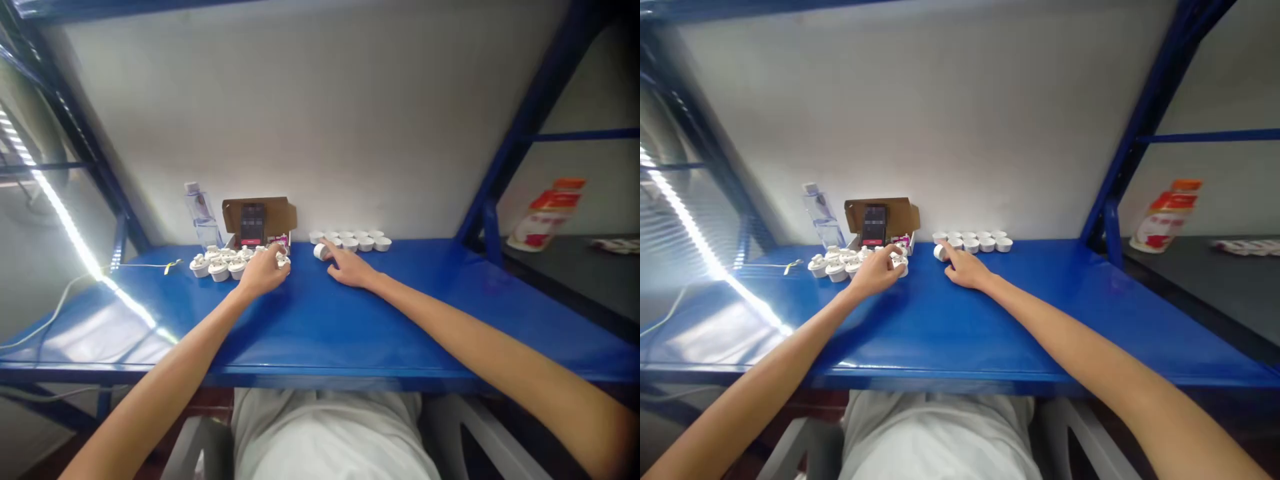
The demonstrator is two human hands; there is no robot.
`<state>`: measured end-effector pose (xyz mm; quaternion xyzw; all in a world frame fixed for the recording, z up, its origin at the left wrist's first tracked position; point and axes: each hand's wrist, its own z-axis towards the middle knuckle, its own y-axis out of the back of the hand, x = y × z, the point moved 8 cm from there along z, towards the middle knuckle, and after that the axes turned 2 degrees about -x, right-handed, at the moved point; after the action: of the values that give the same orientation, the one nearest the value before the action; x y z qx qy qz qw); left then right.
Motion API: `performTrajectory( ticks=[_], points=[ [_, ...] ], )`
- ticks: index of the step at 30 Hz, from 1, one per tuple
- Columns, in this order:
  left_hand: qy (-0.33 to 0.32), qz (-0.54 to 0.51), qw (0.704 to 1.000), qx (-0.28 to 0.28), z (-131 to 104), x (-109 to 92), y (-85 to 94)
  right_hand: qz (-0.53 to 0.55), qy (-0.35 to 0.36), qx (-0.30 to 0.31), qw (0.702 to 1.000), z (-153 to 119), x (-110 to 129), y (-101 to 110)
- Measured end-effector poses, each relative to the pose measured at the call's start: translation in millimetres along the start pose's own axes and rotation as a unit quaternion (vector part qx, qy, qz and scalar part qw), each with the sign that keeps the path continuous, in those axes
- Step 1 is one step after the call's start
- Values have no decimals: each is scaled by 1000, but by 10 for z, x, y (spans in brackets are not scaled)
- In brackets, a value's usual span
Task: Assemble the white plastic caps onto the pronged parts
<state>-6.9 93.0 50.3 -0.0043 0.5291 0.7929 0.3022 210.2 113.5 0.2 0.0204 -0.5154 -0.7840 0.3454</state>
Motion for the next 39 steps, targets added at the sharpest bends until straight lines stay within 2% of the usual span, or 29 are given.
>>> performTrajectory(
  ticks=[8,11,15,18,21,24,28,34,39],
  points=[
    [55,54,997,9,14,119,10,103,-30,-60,992,12,-63,117],
    [8,-2,999,41,15,30,-31,145,-29,-104,984,8,38,227],
    [-70,-131,982,113,-45,-177,-166,194,12,-144,970,13,363,342],
    [-60,-175,974,132,-70,-192,-274,203,53,-124,970,6,599,295],
    [-43,-173,975,132,-66,-146,-344,190,66,-85,976,-20,685,166],
    [-55,-154,979,124,-47,-131,-347,198,61,-68,976,-43,672,94],
    [-54,-164,982,81,-6,-85,-303,219,57,-60,972,-44,673,116],
    [-23,-291,953,76,22,8,-368,244,38,-63,967,-30,568,173],
    [-8,-360,928,90,8,-64,-266,331,32,-43,942,-43,522,162]
  ],
)
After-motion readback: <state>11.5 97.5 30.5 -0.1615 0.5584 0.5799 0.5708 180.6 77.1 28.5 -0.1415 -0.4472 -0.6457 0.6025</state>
